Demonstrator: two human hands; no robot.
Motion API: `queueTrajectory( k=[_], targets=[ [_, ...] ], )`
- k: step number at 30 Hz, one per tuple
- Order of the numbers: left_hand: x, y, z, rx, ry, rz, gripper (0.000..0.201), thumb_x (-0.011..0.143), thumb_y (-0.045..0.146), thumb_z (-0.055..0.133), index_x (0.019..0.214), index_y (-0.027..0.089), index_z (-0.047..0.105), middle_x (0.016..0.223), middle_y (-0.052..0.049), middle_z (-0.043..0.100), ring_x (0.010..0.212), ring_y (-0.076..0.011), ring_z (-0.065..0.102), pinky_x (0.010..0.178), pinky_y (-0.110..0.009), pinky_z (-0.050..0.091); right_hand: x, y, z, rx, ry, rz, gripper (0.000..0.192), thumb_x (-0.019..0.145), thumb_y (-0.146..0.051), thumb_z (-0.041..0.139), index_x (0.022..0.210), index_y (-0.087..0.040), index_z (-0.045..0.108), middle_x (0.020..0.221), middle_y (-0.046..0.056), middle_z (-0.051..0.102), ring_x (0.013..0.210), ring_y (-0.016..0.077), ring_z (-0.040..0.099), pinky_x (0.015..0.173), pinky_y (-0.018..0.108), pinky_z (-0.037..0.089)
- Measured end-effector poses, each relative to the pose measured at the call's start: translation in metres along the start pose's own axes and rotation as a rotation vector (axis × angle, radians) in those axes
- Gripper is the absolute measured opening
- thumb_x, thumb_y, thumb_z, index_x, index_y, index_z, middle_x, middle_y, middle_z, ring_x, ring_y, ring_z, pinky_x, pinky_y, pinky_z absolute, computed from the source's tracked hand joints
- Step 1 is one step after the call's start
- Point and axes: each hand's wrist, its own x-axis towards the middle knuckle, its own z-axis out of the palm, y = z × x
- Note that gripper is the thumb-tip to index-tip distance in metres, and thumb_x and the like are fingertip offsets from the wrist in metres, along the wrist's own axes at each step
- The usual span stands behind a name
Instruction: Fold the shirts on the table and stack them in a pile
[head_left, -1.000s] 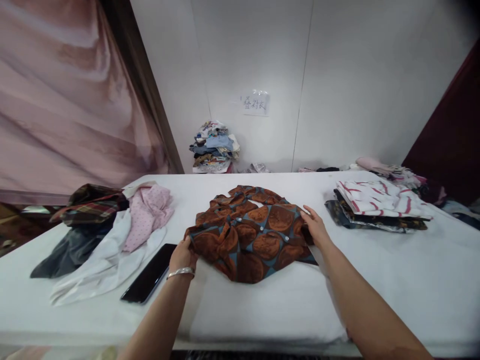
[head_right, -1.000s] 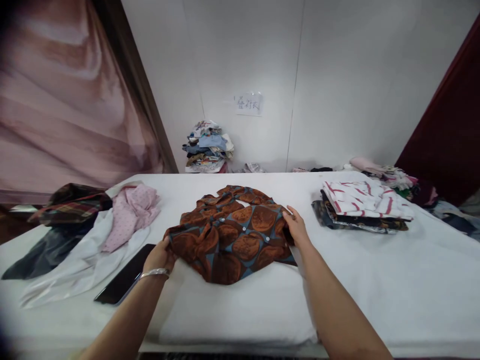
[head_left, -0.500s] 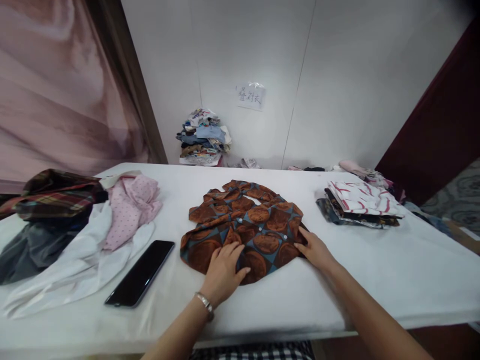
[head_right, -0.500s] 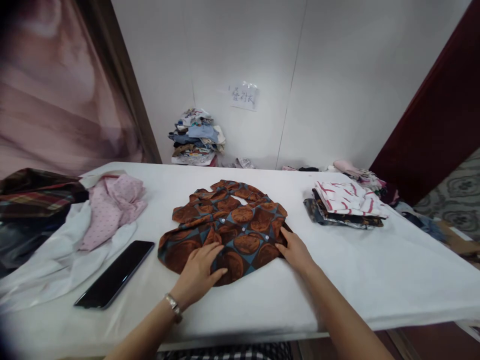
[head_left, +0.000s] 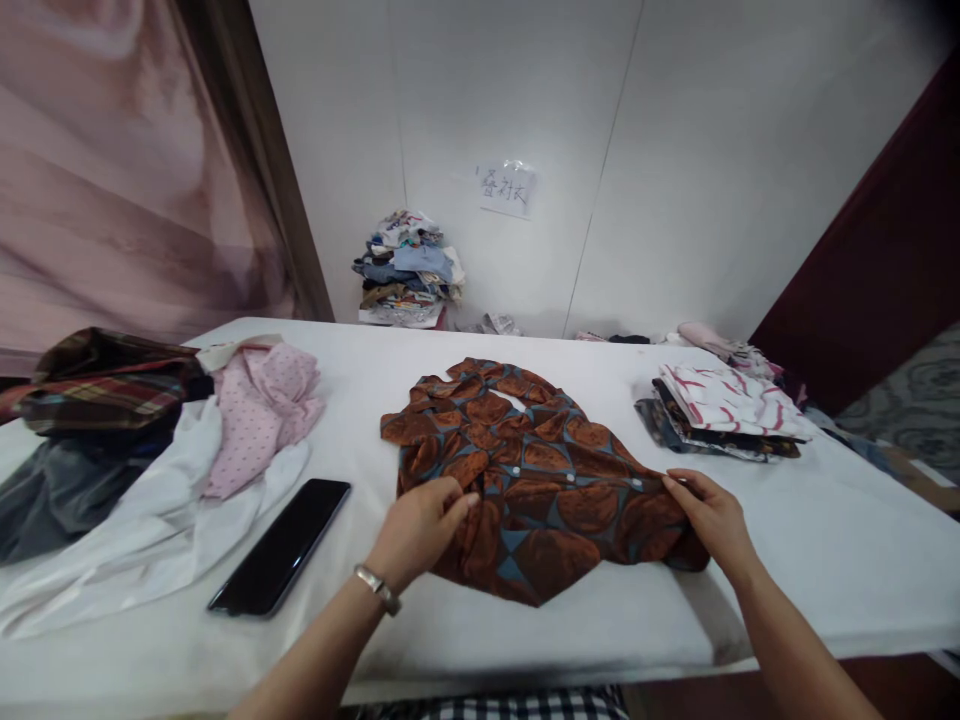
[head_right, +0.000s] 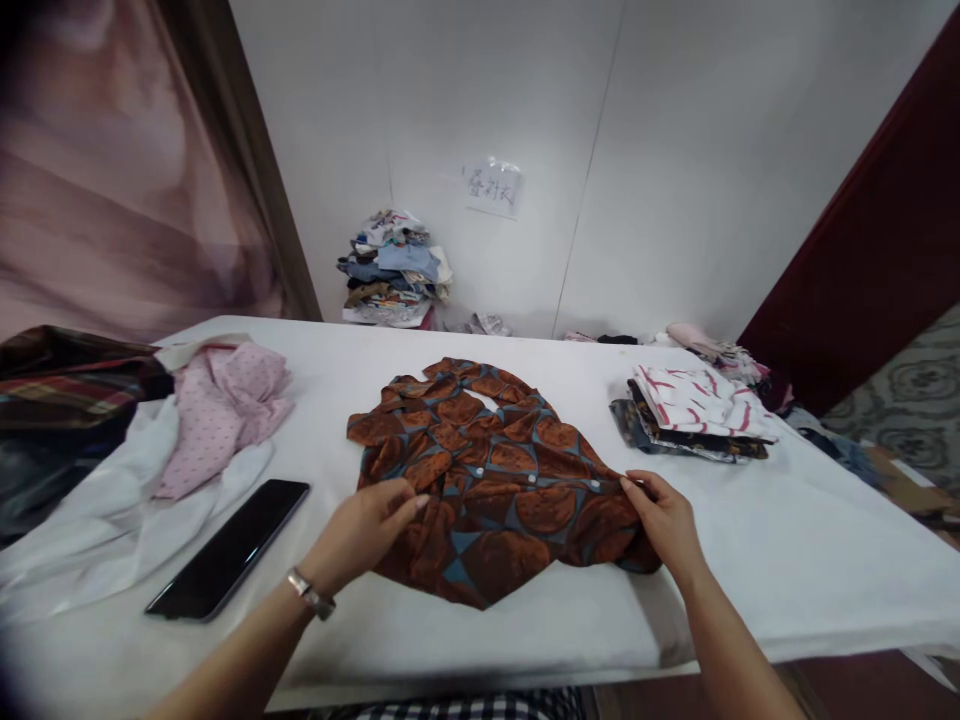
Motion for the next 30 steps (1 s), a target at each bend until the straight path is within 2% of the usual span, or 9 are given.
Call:
queueTrajectory(
  k=[3,6,10,12,15,19,22,26,30],
  targets=[
    [0.031,-0.008,-0.016,0.090,0.108,0.005,0.028,0.088,0.043,0.043,0.079,0.023,0.059,0.079,-0.001,0.065,0.073,-0.0171,0.060,0.063,-0.028,0.039,-0.002,0.002,-0.005,0.074,0.052,0.050,0.047,0.062,-0.053,0.071,0.092,-0.017,0.069,0.083,0.006,0.071,0.078,0.0230,0.065,0.069,0.032,0.053],
    [0.074,-0.009,-0.015,0.160,0.125,0.100,0.025,0.088,0.040,0.045,0.082,0.021,0.061,0.090,-0.004,0.065,0.082,-0.0187,0.061,0.070,-0.029,0.042,-0.002,0.006,-0.009,0.042,-0.045,0.072,0.053,0.066,-0.055,0.068,0.103,-0.018,0.067,0.086,0.007,0.072,0.081,0.0248,0.067,0.072,0.034,0.054],
    [0.136,0.000,0.008,0.243,0.061,0.216,0.025,0.087,0.037,0.049,0.095,0.018,0.064,0.105,-0.009,0.065,0.098,-0.0222,0.060,0.083,-0.032,0.044,-0.006,0.020,-0.020,-0.309,-0.093,0.049,0.060,0.072,-0.057,0.062,0.122,-0.023,0.062,0.101,0.008,0.071,0.095,0.0297,0.066,0.083,0.042,0.052],
    [0.164,0.004,0.023,0.265,0.039,0.245,0.029,0.086,0.037,0.050,0.103,0.018,0.063,0.115,-0.011,0.063,0.109,-0.0242,0.055,0.091,-0.034,0.042,-0.013,0.025,-0.025,-0.383,-0.098,0.036,0.058,0.075,-0.057,0.060,0.124,-0.026,0.061,0.111,0.008,0.069,0.103,0.0310,0.063,0.088,0.043,0.050],
    [0.197,0.007,0.042,0.297,0.002,0.257,0.034,0.083,0.035,0.056,0.113,0.019,0.060,0.126,-0.012,0.058,0.120,-0.0270,0.049,0.097,-0.040,0.038,-0.029,0.030,-0.026,-0.346,-0.190,0.020,0.059,0.076,-0.051,0.061,0.130,-0.028,0.055,0.120,0.005,0.066,0.110,0.0297,0.061,0.091,0.041,0.050],
    [0.223,0.005,0.050,0.358,-0.046,0.215,0.021,0.075,0.028,0.063,0.093,0.018,0.066,0.107,-0.013,0.068,0.107,-0.0290,0.058,0.094,-0.044,0.039,-0.038,0.028,-0.021,-0.178,-0.312,0.008,0.060,0.074,-0.039,0.063,0.132,-0.025,0.052,0.120,0.004,0.065,0.109,0.0274,0.061,0.092,0.039,0.050],
    [0.238,0.005,0.030,0.384,0.006,0.169,0.018,0.080,0.027,0.055,0.087,0.016,0.067,0.100,-0.014,0.069,0.101,-0.0291,0.061,0.091,-0.043,0.040,-0.024,0.016,-0.022,-0.084,-0.170,-0.007,0.055,0.070,-0.035,0.061,0.123,-0.021,0.058,0.112,0.005,0.068,0.101,0.0256,0.063,0.086,0.036,0.053],
    [0.264,0.005,-0.023,0.354,0.238,0.006,0.041,0.091,0.033,0.031,0.109,0.012,0.060,0.115,-0.021,0.062,0.108,-0.0327,0.057,0.085,-0.044,0.043,0.025,-0.013,-0.019,-0.153,0.110,-0.107,0.053,0.070,-0.041,0.061,0.118,-0.018,0.062,0.097,0.005,0.070,0.084,0.0225,0.064,0.078,0.034,0.053],
    [0.279,-0.003,-0.054,0.140,0.383,-0.086,0.045,0.087,0.038,0.039,0.122,0.014,0.054,0.120,-0.015,0.062,0.109,-0.0292,0.057,0.088,-0.039,0.044,0.075,-0.030,-0.003,-0.294,0.191,-0.304,0.053,0.074,-0.041,0.058,0.121,-0.016,0.060,0.111,0.011,0.066,0.099,0.0276,0.061,0.091,0.043,0.047]
  ],
)
